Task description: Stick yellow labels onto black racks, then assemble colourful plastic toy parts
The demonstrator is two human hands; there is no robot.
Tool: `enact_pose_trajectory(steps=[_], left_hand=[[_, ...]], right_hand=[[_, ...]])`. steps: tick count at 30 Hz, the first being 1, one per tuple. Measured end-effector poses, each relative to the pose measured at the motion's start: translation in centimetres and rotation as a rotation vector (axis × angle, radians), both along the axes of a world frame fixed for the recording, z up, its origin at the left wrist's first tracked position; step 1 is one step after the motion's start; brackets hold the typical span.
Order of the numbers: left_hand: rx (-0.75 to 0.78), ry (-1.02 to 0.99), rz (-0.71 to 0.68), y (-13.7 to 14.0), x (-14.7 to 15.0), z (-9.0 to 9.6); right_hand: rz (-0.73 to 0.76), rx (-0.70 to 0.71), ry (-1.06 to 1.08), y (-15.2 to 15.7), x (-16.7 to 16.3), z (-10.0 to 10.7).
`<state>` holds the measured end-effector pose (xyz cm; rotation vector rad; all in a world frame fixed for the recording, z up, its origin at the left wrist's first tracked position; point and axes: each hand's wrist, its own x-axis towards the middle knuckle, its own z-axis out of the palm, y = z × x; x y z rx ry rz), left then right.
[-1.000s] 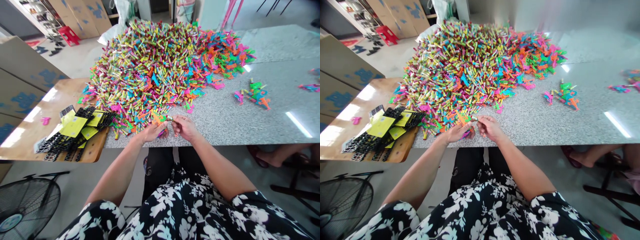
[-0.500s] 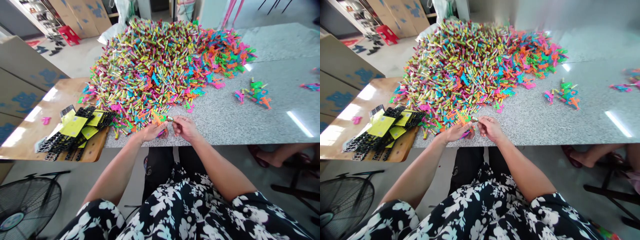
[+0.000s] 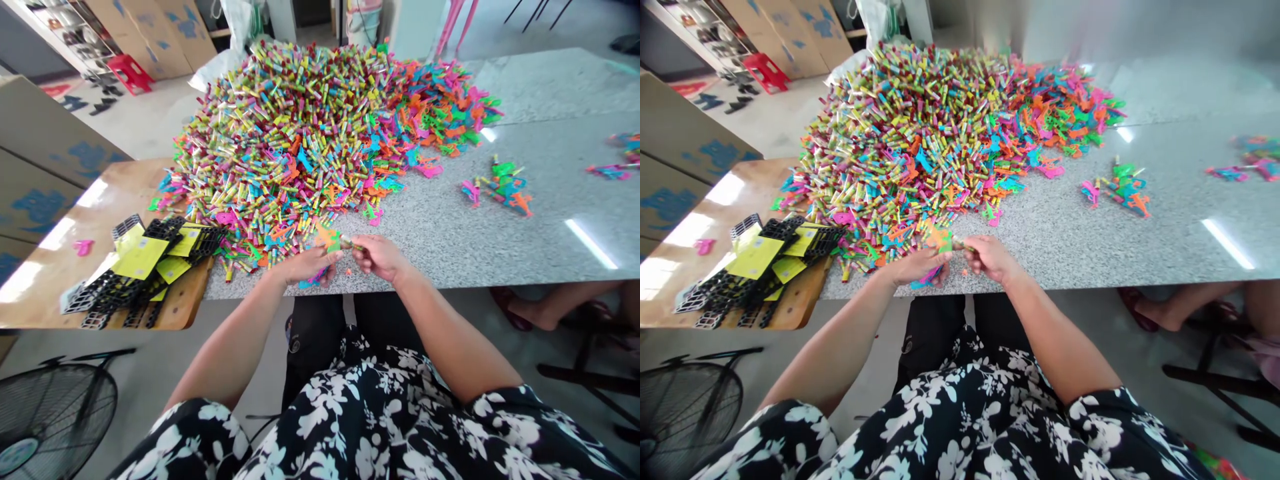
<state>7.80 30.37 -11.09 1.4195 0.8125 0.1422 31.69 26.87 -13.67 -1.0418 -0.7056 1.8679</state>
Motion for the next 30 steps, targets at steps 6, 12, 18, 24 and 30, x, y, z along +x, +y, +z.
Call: enact_pose_trajectory(steps=[6,12,18,24,30], left_hand=[[-0.365,-0.476,0.794,1.3,-0.6,-1.1],[-0.431,-0.548,0.921,1.3,-0.6,-0.8],[-0.273,-0.565,0.89,0.6,-1.3,-0.2],[-0.043,-0.519,1.08,1.2,-1.0,-1.5],[0.212,-0.429,1.154,1.6,0.5,-2.2]], right_hand=[[-0.588,0.172,-0.202,2.2,2.6,-2.5],[0.06,0.703,-1.207,6.4,-2.9,-3.5],[0.349,0.797,-1.669,10.7,-5.2,-1.7],[0.27,0.74,-1.549,10.8,-4.7,-2.0],[-0.122,0.361,-0.448,5.5,-5.8,-3.3]])
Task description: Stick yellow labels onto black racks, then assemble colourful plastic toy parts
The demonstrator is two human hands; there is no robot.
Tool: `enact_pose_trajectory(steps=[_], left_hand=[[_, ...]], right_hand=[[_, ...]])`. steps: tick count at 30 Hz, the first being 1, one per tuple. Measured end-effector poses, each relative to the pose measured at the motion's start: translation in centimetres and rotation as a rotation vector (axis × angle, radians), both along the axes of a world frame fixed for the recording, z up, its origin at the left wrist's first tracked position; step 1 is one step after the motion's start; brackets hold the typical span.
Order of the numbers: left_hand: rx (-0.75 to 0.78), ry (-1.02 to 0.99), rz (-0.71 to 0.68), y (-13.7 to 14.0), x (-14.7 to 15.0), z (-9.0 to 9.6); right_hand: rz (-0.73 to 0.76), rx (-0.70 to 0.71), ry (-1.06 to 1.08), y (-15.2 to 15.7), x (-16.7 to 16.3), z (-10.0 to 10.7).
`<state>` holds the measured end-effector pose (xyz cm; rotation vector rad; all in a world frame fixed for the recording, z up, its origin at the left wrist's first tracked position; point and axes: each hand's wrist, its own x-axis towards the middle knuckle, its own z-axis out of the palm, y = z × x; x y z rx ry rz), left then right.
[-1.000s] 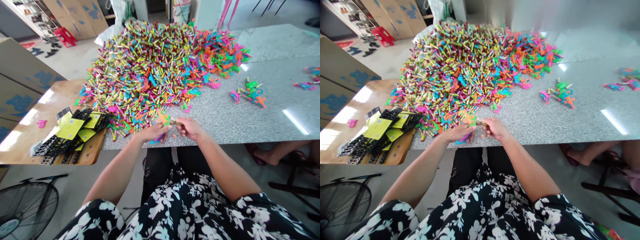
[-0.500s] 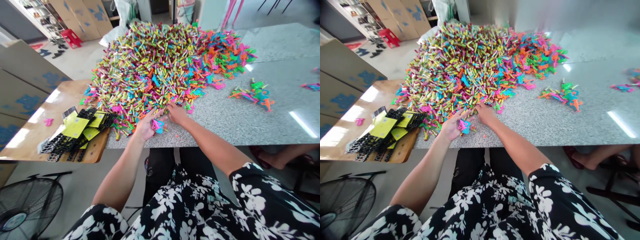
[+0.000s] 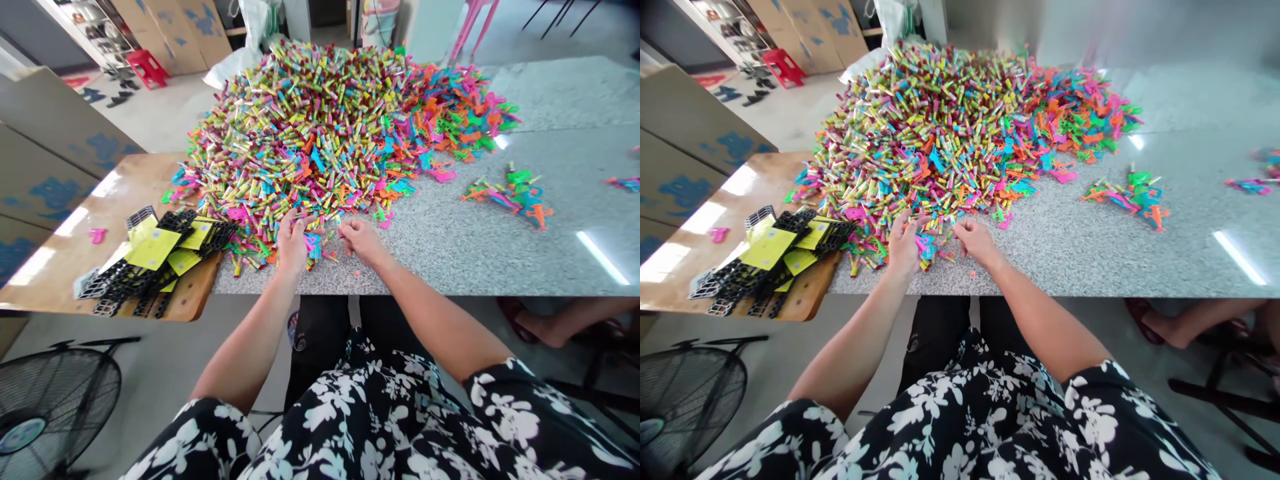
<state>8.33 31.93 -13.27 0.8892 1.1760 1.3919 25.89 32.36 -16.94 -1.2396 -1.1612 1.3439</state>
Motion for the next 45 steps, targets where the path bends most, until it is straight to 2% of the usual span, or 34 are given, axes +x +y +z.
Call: enact_pose_trajectory(steps=[3,8,12,18,23,28,34,38,40,45], left_hand=[[-0.005,-0.026,-0.071,-0.2,0.9,0.8],[-0.036,-0.07,-0.161,-0.8,1.9,2.1],[-0.015,-0.074,-0.18,-0.9,2.0,2.1],[-0.043,-0.083,-0.16,-0.8,2.0,2.1],[-0.023,-0.047,-0.173,-0.9,2.4,2.4],[0.008,-0.035,-0.15,-1.3,2.6,2.5],[0.107,0.009,-0.138,-1.0,2.7,1.4],[0.179,0.063,-0.106,-0.8,2.7,0.3],[0.198,0.097,-0.087,-1.0,2.8,0.2],[0.256,0.204,-0.06,-1.9,3.5,0.9]], right_hand=[[0.023,-0.058,0.382,-2.6,-1.1,0.4],[-0.017,-0.071,0.564,-4.1,-1.3,1.6],[-0.064,-0.063,0.588,-4.6,-1.0,1.8],[-0.043,-0.026,0.581,-5.6,-0.9,2.0],[-0.07,-0.043,0.663,-6.0,-1.0,2.2],[-0.102,-0.045,0.651,-6.5,-1.4,1.9],[-0.162,-0.017,0.613,-7.0,-1.6,1.7],[-0.174,0.004,0.471,-7.4,-1.3,2.1],[-0.161,-0.016,0.429,-7.6,-1.0,2.4],[0.015,-0.207,0.548,-8.1,0.6,2.4]])
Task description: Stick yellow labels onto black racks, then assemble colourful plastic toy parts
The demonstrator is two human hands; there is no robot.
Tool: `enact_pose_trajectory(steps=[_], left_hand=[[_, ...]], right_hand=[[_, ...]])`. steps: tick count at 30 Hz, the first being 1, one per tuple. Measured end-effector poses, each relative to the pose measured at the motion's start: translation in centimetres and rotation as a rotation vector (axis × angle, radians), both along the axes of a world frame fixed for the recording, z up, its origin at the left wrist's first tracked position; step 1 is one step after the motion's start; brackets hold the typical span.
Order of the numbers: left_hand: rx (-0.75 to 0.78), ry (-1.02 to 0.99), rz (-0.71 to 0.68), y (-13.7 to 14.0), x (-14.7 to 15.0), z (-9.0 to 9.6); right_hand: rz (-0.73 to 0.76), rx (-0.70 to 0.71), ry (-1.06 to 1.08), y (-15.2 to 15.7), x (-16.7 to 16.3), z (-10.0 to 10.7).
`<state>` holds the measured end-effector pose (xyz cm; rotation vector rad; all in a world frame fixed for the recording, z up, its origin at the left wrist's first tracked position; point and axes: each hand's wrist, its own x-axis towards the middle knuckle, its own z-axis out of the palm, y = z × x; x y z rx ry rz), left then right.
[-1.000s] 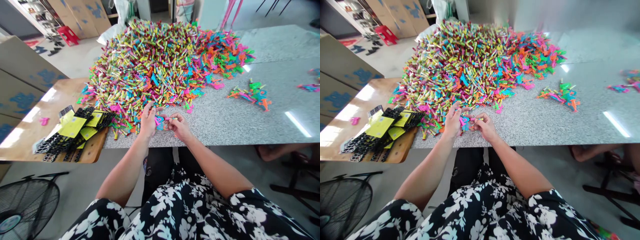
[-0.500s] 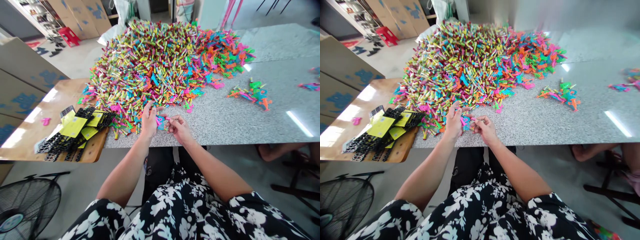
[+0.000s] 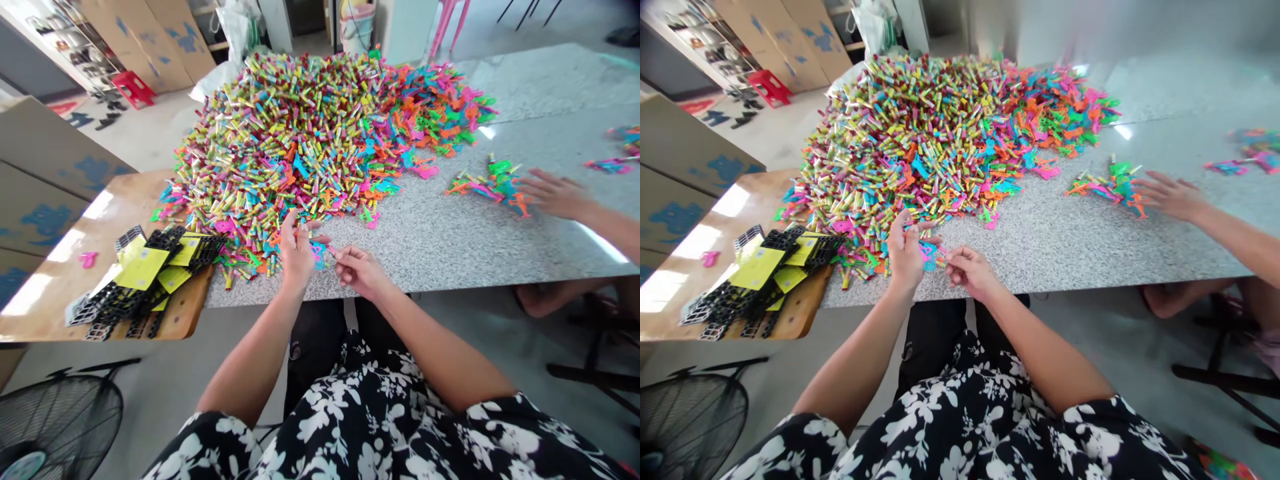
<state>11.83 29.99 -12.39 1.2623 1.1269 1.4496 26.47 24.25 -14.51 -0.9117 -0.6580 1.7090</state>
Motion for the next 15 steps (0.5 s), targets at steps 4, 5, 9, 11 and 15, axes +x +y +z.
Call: enact_pose_trajectory(steps=[4,5,9,11,15], left_hand=[[-0.052,0.059,-0.016,-0.1,1.0,-0.2],[-0.09,0.053,-0.027,-0.1,1.3,-0.5],[-0.213,0.032,-0.088,0.3,2.5,-2.1],[-0.244,0.093,-0.147,0.8,3.3,-2.9],[-0.027,0.505,-0.192,3.7,5.3,-3.3]], right_hand=[[-0.008,0.133,-0.253,-0.5,1.6,-0.5],[-0.011,0.173,-0.335,-0.7,1.9,-0.6],[-0.01,0.238,-0.548,-2.1,2.8,-1.4],[0.006,0.19,-0.565,-2.5,4.0,-2.0],[-0.198,0.017,-0.64,-1.3,10.7,-2.5]])
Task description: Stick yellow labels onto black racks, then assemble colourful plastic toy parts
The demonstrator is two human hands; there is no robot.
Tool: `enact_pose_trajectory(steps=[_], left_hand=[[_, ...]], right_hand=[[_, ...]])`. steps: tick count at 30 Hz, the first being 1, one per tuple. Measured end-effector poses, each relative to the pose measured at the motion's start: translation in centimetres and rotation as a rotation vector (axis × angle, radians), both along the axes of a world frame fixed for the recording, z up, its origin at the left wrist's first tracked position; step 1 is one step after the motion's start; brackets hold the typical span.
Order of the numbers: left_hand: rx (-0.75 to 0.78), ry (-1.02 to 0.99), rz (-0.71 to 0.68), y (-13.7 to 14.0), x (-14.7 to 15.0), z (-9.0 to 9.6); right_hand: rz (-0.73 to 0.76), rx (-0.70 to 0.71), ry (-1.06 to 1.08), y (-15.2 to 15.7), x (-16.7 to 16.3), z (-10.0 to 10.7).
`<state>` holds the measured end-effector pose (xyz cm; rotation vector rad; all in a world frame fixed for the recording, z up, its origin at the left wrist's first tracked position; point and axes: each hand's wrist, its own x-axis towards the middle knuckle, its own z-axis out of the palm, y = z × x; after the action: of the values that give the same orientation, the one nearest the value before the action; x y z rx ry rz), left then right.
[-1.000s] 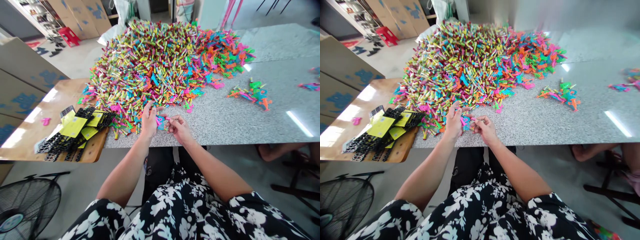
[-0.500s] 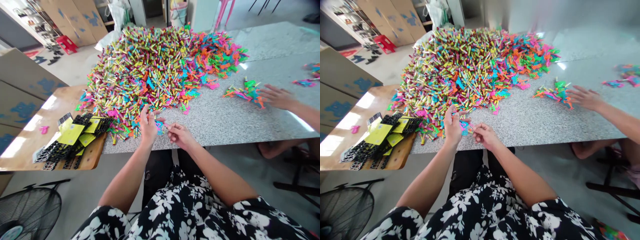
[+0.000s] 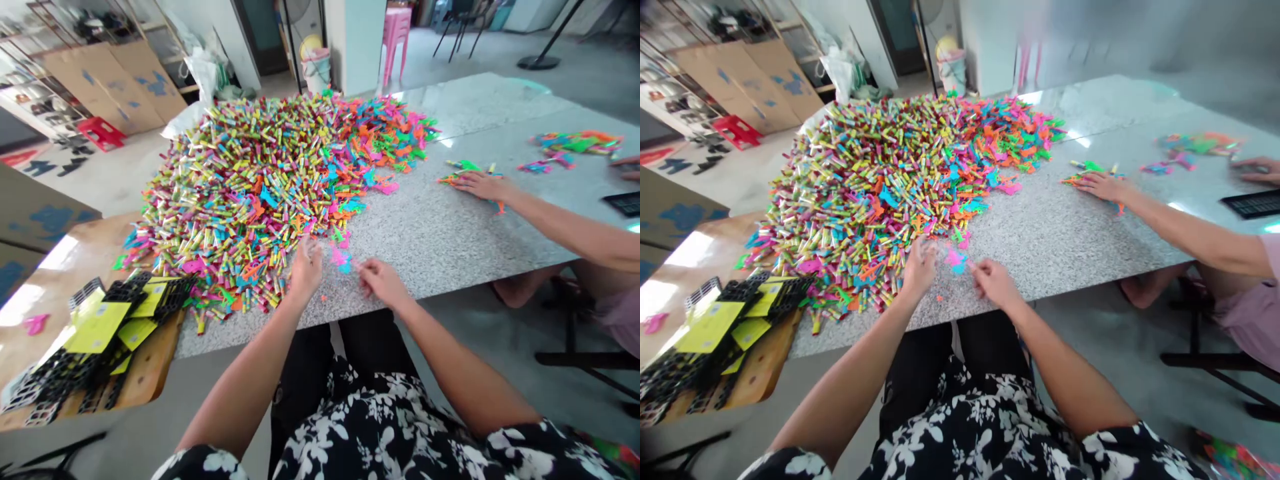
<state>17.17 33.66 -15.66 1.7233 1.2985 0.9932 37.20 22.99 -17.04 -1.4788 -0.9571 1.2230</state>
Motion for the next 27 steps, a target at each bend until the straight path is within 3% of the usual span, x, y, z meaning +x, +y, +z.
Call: enact_pose_trajectory(steps=[3,6,8,11,17,21,24,27], left_hand=[[0.27,0.458,-0.1,3.7,2.4,1.1],[0.273,0.86,-0.164,7.8,5.4,2.4],[0.235,1.038,-0.212,10.4,7.5,3.0],[0.245,1.186,-0.309,13.3,10.2,3.1],[0.363,1.172,-0.415,14.8,13.3,1.8],[0.387,1.085,-0.482,14.2,12.5,1.4],[0.395,1.055,-0.552,13.9,10.1,1.8],[0.427,0.899,-0.682,13.4,7.1,2.5]], right_hand=[[-0.542,0.096,0.054,2.5,8.0,1.0],[-0.845,0.192,0.254,4.7,13.8,2.4],[-0.823,0.171,0.279,5.3,14.9,2.7],[-0.628,0.113,0.231,4.8,13.0,1.2],[-0.485,0.161,0.123,2.6,9.5,-2.5],[-0.472,0.205,0.118,1.9,9.8,-2.7],[-0.449,0.222,0.069,1.6,9.8,-2.5],[-0.458,0.219,0.023,1.3,9.6,-2.3]])
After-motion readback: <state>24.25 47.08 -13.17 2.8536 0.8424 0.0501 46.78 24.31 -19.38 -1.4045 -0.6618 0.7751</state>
